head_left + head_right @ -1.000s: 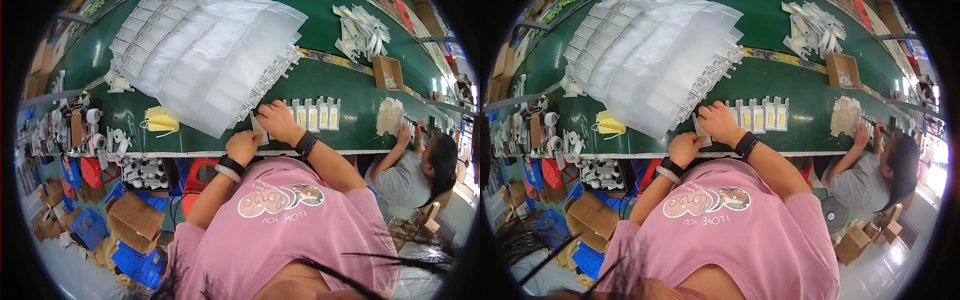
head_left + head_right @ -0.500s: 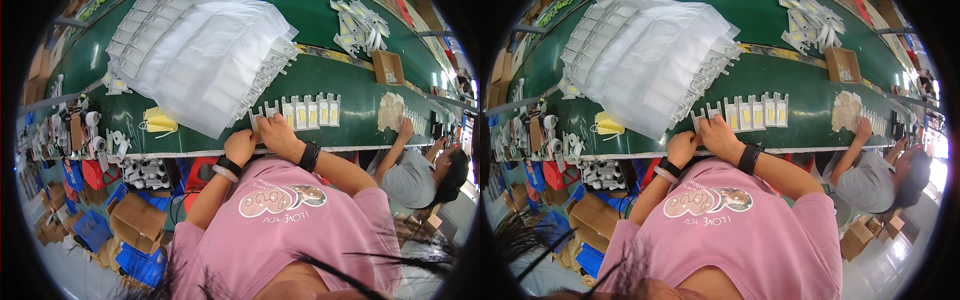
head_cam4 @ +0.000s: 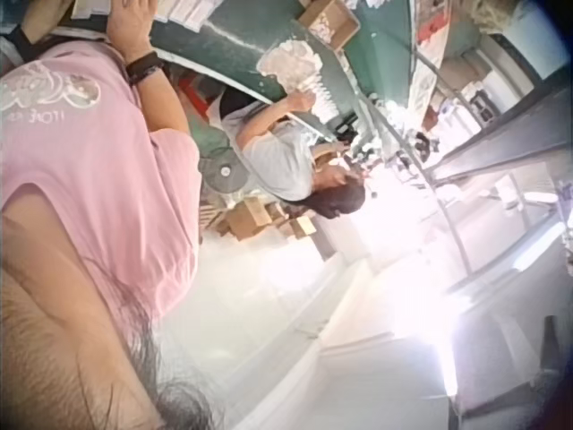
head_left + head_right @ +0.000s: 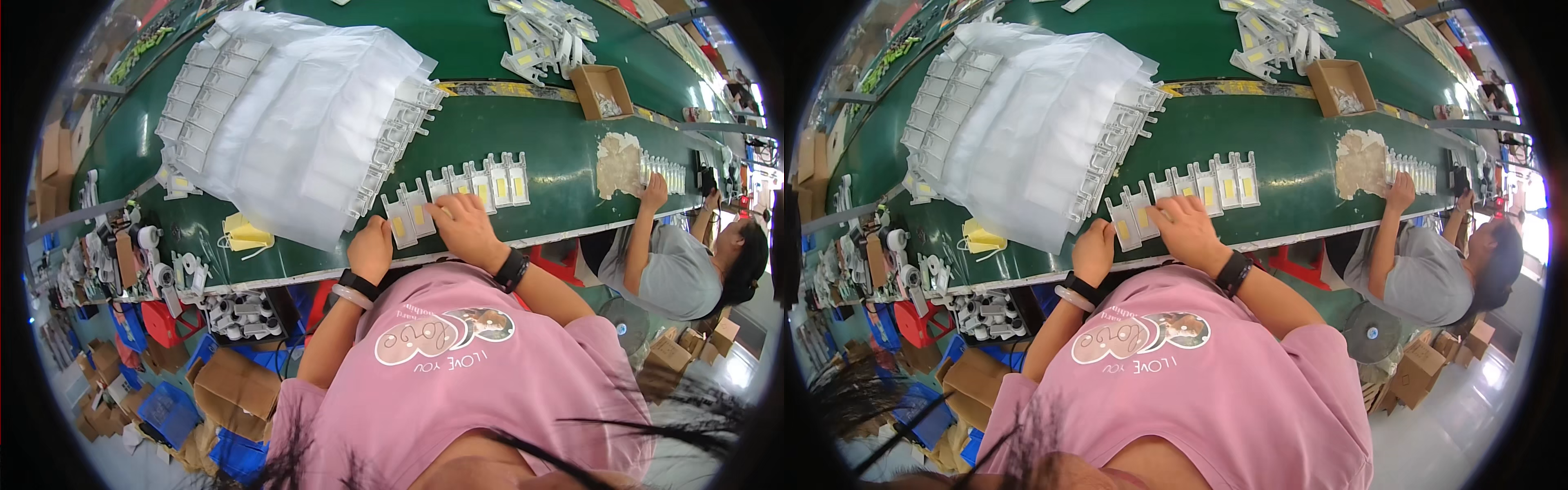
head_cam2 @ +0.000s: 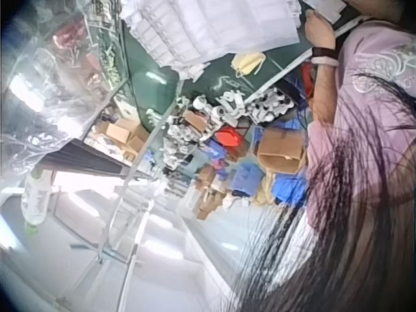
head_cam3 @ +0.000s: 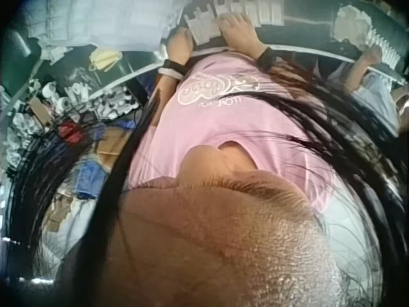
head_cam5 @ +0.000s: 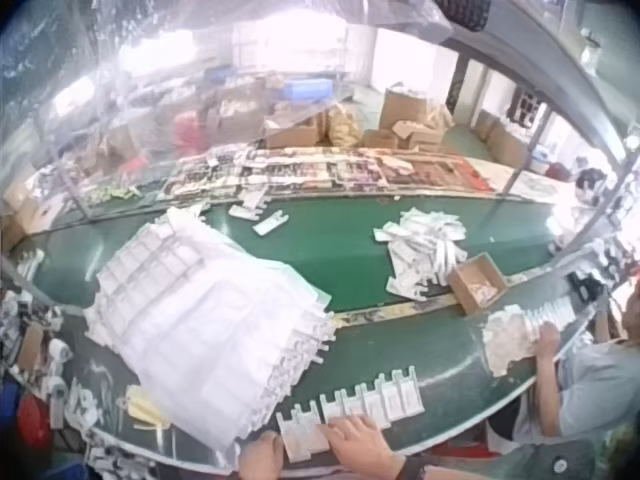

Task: The person is seen assembling small LED light components at a factory workbench, including applying adhesive strips and connecting parts.

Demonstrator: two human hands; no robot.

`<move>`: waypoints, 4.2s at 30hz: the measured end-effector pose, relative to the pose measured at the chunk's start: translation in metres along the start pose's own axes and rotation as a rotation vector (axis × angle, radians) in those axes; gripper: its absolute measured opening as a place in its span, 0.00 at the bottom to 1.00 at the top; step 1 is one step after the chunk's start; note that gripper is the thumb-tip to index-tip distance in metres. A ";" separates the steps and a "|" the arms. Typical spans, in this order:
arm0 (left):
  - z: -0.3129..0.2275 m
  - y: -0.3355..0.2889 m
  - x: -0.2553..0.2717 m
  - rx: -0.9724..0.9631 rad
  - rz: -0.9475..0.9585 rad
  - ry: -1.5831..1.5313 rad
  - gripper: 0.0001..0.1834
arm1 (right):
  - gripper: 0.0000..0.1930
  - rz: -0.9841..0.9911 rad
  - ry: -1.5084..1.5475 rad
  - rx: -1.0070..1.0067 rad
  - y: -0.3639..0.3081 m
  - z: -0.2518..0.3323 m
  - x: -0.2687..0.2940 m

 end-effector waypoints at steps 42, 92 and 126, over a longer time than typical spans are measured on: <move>-0.358 0.098 -0.186 -0.389 0.321 0.105 0.11 | 0.19 -0.416 -0.166 -0.728 -0.256 -0.328 0.145; -0.025 0.031 0.132 0.149 -0.751 0.062 0.36 | 0.05 -0.115 0.367 -0.148 -0.187 -0.218 0.133; 0.172 0.128 0.274 -0.007 -0.472 0.324 0.13 | 0.07 0.149 -0.329 0.351 0.347 0.059 0.122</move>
Point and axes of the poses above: each hand's wrist, its own y-axis towards the middle knuckle, its own x-axis out of the back of the hand, z = x × y, the point moved 4 cm from there along y, towards the middle knuckle, and after that the axes turned 1 degree about z, right-handed, at the moved point
